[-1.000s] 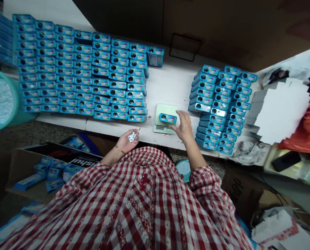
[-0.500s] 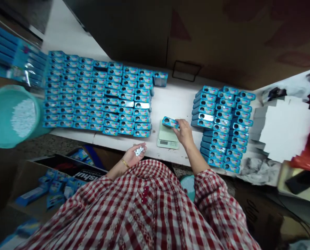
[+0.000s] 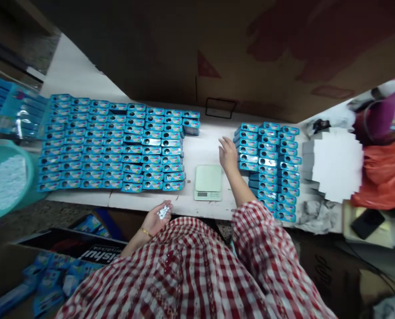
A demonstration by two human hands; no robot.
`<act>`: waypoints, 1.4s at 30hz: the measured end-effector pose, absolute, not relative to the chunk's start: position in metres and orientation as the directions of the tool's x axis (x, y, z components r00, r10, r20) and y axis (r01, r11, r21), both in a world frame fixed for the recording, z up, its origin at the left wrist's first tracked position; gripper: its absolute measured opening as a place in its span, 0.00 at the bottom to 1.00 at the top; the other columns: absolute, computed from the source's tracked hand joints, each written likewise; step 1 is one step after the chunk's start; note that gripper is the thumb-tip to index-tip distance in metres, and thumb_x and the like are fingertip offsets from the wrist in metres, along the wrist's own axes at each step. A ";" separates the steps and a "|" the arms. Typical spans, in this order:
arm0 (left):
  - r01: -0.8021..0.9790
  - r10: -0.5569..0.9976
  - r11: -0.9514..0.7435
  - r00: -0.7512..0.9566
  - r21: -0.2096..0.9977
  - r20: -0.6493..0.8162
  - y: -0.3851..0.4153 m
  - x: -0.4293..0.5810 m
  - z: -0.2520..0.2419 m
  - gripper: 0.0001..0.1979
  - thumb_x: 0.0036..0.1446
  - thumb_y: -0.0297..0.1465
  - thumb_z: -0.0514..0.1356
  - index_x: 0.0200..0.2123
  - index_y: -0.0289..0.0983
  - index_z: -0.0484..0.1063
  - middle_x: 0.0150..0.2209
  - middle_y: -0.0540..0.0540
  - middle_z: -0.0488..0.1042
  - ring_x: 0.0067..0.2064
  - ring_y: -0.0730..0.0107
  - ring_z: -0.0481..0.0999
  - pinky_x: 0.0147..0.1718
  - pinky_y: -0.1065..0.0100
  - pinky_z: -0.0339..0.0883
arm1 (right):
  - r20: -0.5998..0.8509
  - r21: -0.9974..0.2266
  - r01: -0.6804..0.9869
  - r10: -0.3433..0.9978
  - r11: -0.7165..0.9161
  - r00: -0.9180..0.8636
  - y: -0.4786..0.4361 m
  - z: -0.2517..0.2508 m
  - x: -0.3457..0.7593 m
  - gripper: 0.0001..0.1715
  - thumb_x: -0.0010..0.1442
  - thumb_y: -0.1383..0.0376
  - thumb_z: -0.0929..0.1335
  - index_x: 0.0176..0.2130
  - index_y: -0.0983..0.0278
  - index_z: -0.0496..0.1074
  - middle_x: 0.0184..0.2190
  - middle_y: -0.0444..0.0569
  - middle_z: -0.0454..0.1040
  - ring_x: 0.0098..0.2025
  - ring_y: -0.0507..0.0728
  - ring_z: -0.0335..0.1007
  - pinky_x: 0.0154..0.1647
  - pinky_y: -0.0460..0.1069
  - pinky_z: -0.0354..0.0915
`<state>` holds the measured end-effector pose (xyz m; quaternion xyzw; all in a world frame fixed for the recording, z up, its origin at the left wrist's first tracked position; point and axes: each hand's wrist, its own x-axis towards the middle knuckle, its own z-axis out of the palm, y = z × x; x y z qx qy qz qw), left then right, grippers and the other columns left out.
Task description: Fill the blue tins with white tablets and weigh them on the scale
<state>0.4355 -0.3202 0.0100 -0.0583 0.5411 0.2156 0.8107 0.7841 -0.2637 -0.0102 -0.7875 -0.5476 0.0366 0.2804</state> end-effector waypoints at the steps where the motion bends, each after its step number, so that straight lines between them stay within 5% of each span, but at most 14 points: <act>1: -0.395 0.282 0.908 0.329 0.140 -0.901 -0.319 0.438 0.008 0.07 0.53 0.22 0.53 0.32 0.30 0.71 0.26 0.43 0.73 0.24 0.77 0.70 0.19 0.77 0.62 | 0.267 -0.422 0.861 0.869 -0.284 0.417 -0.294 -0.005 0.793 0.18 0.58 0.65 0.59 0.46 0.62 0.69 0.48 0.53 0.67 0.51 0.59 0.60 0.51 0.57 0.59; 6: -0.300 0.246 0.944 0.366 0.136 -0.898 -0.317 0.454 0.006 0.07 0.53 0.22 0.53 0.32 0.30 0.72 0.26 0.43 0.73 0.24 0.77 0.70 0.19 0.77 0.62 | 0.117 -0.072 0.913 0.906 -0.402 0.408 -0.384 0.003 0.819 0.13 0.55 0.61 0.64 0.39 0.61 0.72 0.45 0.55 0.67 0.46 0.63 0.59 0.43 0.57 0.57; 12: -0.263 0.235 0.955 0.387 0.138 -0.891 -0.328 0.467 0.010 0.07 0.52 0.22 0.53 0.32 0.30 0.71 0.26 0.43 0.72 0.23 0.77 0.70 0.18 0.78 0.61 | 0.038 0.037 0.945 0.945 -0.325 0.324 -0.385 -0.007 0.825 0.10 0.57 0.65 0.62 0.37 0.64 0.71 0.52 0.55 0.64 0.50 0.64 0.55 0.45 0.57 0.53; 20: -0.259 0.253 0.953 0.396 0.157 -0.883 -0.337 0.472 0.016 0.08 0.53 0.21 0.53 0.31 0.30 0.71 0.26 0.43 0.73 0.23 0.76 0.71 0.18 0.77 0.63 | -0.007 0.013 0.999 0.999 -0.046 0.046 -0.405 0.031 0.780 0.15 0.57 0.73 0.59 0.38 0.62 0.71 0.50 0.53 0.65 0.52 0.61 0.55 0.55 0.60 0.47; 25: -0.237 0.223 0.962 0.401 0.135 -0.889 -0.343 0.483 0.020 0.08 0.54 0.22 0.53 0.31 0.29 0.72 0.27 0.41 0.74 0.25 0.74 0.73 0.22 0.76 0.67 | -0.067 -0.078 0.989 0.989 0.129 -0.134 -0.376 0.036 0.713 0.13 0.58 0.73 0.59 0.37 0.63 0.70 0.48 0.54 0.66 0.45 0.60 0.58 0.52 0.59 0.52; 32: -0.291 0.244 0.951 0.486 0.108 -0.839 -0.348 0.481 0.021 0.10 0.56 0.26 0.52 0.34 0.28 0.72 0.33 0.37 0.76 0.35 0.66 0.76 0.36 0.67 0.70 | -0.051 -0.261 0.957 0.988 0.128 -0.146 -0.378 0.040 0.674 0.17 0.61 0.69 0.58 0.48 0.65 0.67 0.51 0.57 0.64 0.48 0.61 0.57 0.47 0.56 0.57; 37: -0.309 0.207 0.951 0.573 0.025 -0.793 -0.353 0.481 0.017 0.15 0.59 0.31 0.49 0.37 0.29 0.72 0.32 0.39 0.76 0.36 0.66 0.76 0.37 0.66 0.69 | -0.155 -0.411 0.871 0.921 0.269 -0.358 -0.409 0.055 0.615 0.20 0.59 0.71 0.60 0.51 0.69 0.64 0.44 0.56 0.68 0.42 0.59 0.61 0.42 0.53 0.62; 42: -0.290 0.168 0.957 0.591 -0.013 -0.789 -0.358 0.480 0.016 0.14 0.60 0.30 0.48 0.38 0.29 0.71 0.30 0.41 0.75 0.33 0.68 0.76 0.36 0.68 0.68 | -0.206 -0.504 0.839 0.914 0.207 -0.349 -0.415 0.049 0.603 0.19 0.59 0.72 0.60 0.51 0.68 0.63 0.43 0.55 0.67 0.44 0.58 0.61 0.44 0.53 0.63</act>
